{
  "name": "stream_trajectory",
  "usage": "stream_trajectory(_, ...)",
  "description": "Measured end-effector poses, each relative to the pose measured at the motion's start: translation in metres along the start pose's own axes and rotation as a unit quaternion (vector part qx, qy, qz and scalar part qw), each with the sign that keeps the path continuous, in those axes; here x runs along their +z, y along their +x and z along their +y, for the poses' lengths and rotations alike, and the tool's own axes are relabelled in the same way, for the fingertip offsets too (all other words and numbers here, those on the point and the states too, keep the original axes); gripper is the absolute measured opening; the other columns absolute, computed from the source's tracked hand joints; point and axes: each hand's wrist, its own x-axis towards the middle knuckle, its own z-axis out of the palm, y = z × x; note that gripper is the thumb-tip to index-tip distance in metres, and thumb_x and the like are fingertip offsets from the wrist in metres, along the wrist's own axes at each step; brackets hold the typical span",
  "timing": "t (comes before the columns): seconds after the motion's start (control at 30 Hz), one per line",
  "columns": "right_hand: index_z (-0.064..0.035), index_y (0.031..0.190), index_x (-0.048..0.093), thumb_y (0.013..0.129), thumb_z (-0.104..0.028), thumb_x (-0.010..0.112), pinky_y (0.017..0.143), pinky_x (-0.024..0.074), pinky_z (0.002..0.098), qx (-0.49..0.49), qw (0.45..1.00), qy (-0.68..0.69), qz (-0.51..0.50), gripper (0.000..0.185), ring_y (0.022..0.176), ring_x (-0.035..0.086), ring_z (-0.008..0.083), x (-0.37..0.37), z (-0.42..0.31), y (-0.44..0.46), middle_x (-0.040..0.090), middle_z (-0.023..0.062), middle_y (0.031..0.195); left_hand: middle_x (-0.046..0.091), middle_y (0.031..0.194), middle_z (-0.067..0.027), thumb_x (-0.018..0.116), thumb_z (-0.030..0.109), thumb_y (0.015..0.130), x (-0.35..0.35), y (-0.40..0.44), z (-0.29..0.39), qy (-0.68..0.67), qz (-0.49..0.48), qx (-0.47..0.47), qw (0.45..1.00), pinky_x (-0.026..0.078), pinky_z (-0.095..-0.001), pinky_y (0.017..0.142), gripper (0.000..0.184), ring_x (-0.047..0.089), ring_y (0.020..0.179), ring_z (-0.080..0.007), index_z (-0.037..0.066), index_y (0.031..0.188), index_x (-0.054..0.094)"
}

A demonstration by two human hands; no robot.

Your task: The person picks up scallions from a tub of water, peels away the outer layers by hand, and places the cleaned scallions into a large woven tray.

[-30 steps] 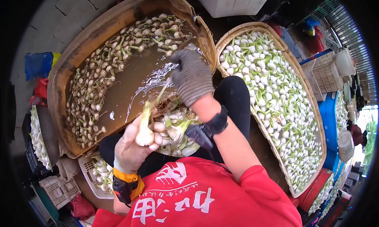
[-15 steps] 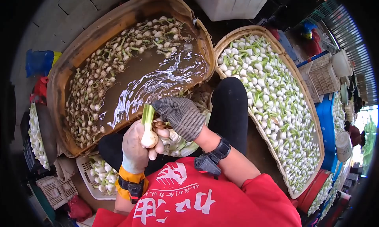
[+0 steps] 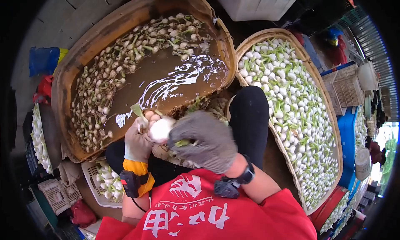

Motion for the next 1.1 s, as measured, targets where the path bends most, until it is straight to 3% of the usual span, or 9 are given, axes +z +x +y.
stream_trajectory(0.1,-0.0051,0.090,0.064,0.067,0.001,0.082,0.077,0.0491,0.0299,0.071,0.941,-0.184,0.274,0.029,0.086,0.061,0.0193,-0.032,0.013,0.003,0.063,0.0069,0.093,0.062,0.111,-0.0185,0.058,0.022,0.097,0.019,0.003,0.025,0.062,-0.022,-0.081,0.995,0.058,-0.0344,0.079,0.030,0.066,0.096,-0.0250,-0.004,0.113,0.054)
stream_trajectory(0.17,-0.0027,0.101,0.064,0.063,0.001,0.086,0.078,0.0488,0.0284,0.132,0.905,-0.197,0.354,0.044,0.085,0.059,0.0190,-0.040,0.031,0.011,0.060,0.0083,0.095,0.063,0.118,-0.0112,0.058,0.025,0.098,0.016,0.001,0.009,0.475,-0.189,0.089,0.855,0.052,-0.0282,0.086,0.043,0.064,0.096,-0.0146,0.000,0.133,0.051)
stream_trajectory(0.37,-0.0081,0.104,0.071,0.070,-0.008,0.080,0.076,0.0513,0.0296,0.186,0.969,-0.160,-0.042,0.035,0.084,0.063,0.0212,0.009,0.040,0.018,0.066,0.0075,0.094,0.064,0.115,-0.0078,0.050,0.023,0.100,-0.057,0.056,0.104,0.505,0.027,-0.049,0.861,0.053,-0.0254,0.070,0.031,0.063,0.082,-0.0127,0.008,0.127,0.057)
stream_trajectory(0.5,-0.0054,0.100,0.071,0.076,-0.018,0.079,0.072,0.0524,0.0332,0.168,0.974,-0.120,-0.093,0.028,0.080,0.064,0.0237,0.029,0.067,0.016,0.067,0.0085,0.092,0.065,0.094,-0.0085,0.058,0.040,0.093,-0.214,0.087,0.171,0.635,0.204,-0.162,0.728,0.054,-0.0284,0.060,0.041,0.064,0.069,-0.0171,0.009,0.122,0.061)
stream_trajectory(0.57,-0.0065,0.096,0.073,0.075,-0.011,0.077,0.073,0.0534,0.0334,0.233,0.964,-0.086,-0.092,0.023,0.081,0.066,0.0250,0.037,0.075,0.018,0.067,0.0107,0.089,0.065,0.087,-0.0106,0.056,0.043,0.094,-0.397,0.103,0.179,0.798,0.036,-0.090,0.595,0.054,-0.0301,0.065,0.046,0.065,0.074,-0.0226,0.004,0.118,0.060)
stream_trajectory(0.7,-0.0050,0.098,0.072,0.076,-0.011,0.076,0.070,0.0531,0.0322,0.241,0.957,-0.118,-0.107,0.023,0.078,0.066,0.0247,0.041,0.086,0.024,0.067,0.0102,0.087,0.063,0.080,-0.0121,0.056,0.050,0.093,-0.497,0.108,0.139,0.443,0.059,-0.327,0.833,0.054,-0.0332,0.069,0.053,0.063,0.079,-0.0298,0.004,0.119,0.052)
stream_trajectory(0.87,-0.0076,0.101,0.071,0.084,-0.024,0.071,0.078,0.0521,0.0386,0.271,0.942,-0.125,-0.151,0.024,0.089,0.064,0.0295,0.049,0.088,0.035,0.068,0.0102,0.094,0.056,0.070,-0.0036,0.044,0.024,0.099,-0.352,0.161,0.098,0.774,-0.154,-0.349,0.505,0.051,-0.0385,0.054,0.020,0.059,0.061,-0.0203,0.008,0.104,0.056)
stream_trajectory(0.97,-0.0082,0.102,0.070,0.085,-0.024,0.069,0.079,0.0521,0.0391,0.141,0.974,-0.096,-0.149,0.023,0.090,0.064,0.0293,0.063,0.096,0.035,0.068,0.0096,0.096,0.061,0.080,-0.0075,0.054,0.018,0.091,-0.225,0.179,0.107,0.408,-0.138,-0.442,0.787,0.052,-0.0316,0.055,0.023,0.062,0.066,-0.0198,0.006,0.110,0.053)
stream_trajectory(1.1,-0.0077,0.103,0.069,0.085,-0.025,0.069,0.079,0.0519,0.0397,0.090,0.984,-0.099,-0.116,0.025,0.091,0.064,0.0295,0.086,0.089,0.037,0.068,0.0103,0.096,0.064,0.083,-0.0076,0.037,0.045,0.104,-0.062,0.131,0.097,0.401,-0.134,-0.177,0.889,0.047,-0.0221,0.048,0.049,0.059,0.058,-0.0132,0.001,0.103,0.059)
